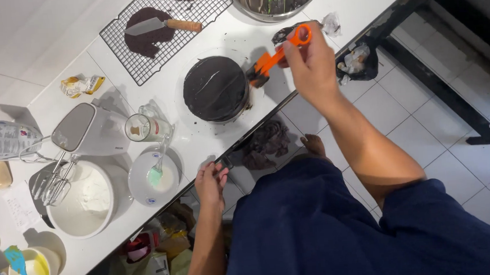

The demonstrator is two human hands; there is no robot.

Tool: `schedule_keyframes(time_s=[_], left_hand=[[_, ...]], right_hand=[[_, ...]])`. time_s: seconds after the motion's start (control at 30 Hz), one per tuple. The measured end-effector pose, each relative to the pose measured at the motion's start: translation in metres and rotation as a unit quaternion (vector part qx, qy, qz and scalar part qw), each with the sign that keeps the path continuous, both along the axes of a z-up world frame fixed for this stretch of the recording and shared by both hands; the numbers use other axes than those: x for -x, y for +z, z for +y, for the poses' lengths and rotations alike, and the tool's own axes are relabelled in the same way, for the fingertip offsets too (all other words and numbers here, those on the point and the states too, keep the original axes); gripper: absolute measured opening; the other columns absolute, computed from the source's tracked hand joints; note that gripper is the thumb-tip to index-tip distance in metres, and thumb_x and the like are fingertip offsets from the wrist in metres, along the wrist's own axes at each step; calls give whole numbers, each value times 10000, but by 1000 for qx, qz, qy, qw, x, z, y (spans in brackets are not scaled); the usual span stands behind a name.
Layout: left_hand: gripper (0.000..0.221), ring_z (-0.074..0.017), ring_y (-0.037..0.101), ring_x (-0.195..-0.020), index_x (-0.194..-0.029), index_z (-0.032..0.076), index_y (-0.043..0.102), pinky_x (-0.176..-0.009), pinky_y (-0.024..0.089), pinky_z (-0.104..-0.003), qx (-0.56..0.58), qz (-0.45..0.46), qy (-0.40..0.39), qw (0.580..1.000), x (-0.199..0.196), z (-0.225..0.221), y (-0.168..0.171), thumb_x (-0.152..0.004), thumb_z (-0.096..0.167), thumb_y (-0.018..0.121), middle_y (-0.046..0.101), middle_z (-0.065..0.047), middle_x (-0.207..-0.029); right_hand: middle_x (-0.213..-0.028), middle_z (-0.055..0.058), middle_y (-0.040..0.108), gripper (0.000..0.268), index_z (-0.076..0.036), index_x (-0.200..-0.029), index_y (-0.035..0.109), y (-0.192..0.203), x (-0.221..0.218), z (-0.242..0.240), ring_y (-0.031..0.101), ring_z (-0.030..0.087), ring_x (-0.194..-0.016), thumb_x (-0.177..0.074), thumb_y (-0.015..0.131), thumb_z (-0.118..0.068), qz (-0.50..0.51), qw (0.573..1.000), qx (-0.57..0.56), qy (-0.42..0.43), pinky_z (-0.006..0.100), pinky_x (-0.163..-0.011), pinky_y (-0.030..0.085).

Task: Applying and smoothing chocolate frosting onto the exterior of a round cake using a small spatula.

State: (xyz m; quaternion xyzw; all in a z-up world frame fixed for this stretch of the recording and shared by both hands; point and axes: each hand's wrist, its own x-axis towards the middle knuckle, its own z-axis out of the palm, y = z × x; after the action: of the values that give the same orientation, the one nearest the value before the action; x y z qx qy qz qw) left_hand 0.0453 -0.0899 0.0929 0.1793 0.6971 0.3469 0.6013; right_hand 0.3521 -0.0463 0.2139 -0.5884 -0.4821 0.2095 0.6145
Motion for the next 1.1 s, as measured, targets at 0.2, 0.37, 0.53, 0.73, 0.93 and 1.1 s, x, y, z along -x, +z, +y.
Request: schedule_keyframes(time_s=[0.2,0.37,0.53,0.73,0.93,1.1], left_hand=[[205,-156,690,-763,-1010,124,573,-658,520,-234,-9,43,27,999,-91,24,10,-973,315,637,731,-82,-971],[290,-166,687,-696,-894,133,448,-601,516,-235,-31,54,122,991,-142,35,-17,-1022,346,599,726,-116,-889],[222,-193,756,-704,-971,33,557,-619,605,-233,-46,133,155,978,-162,39,-38,-1037,245,561,742,-182,-857],[186,-172,735,-733,-1030,29,541,-636,584,-212,-31,120,183,975,-179,40,-30,-1045,214,546,715,-147,-906],[164,-176,741,-757,-1071,50,545,-641,590,-229,-14,103,204,973,-177,39,-31,-1044,212,551,734,-143,-939],[240,-181,729,-777,-1136,7,557,-646,584,-221,-17,91,210,973,-173,34,-16,-1045,227,530,728,-144,-967]], right_hand=[[-885,82,655,167,-60,-1052,542,-17,-76,61,688,203,-786,-1098,476,-207,-79,993,-36,85,315,-705,531],[-784,62,613,70,-39,-1085,563,-56,-93,124,492,165,-577,-1050,586,-94,-96,975,-14,199,329,-538,359],[-835,178,714,153,-88,-1134,660,-76,-75,182,731,386,-821,-982,651,-105,-198,940,-116,251,459,-691,620],[-925,173,725,197,-124,-1200,612,-89,-54,219,735,360,-864,-1016,578,-65,-275,879,-134,367,434,-742,601],[-955,234,734,206,-57,-1233,624,-71,-58,212,743,382,-886,-1042,546,-61,-284,845,-110,440,437,-749,610],[-902,210,732,164,-55,-1170,653,-84,-59,192,753,345,-803,-1027,575,-70,-292,852,-137,412,392,-665,612]])
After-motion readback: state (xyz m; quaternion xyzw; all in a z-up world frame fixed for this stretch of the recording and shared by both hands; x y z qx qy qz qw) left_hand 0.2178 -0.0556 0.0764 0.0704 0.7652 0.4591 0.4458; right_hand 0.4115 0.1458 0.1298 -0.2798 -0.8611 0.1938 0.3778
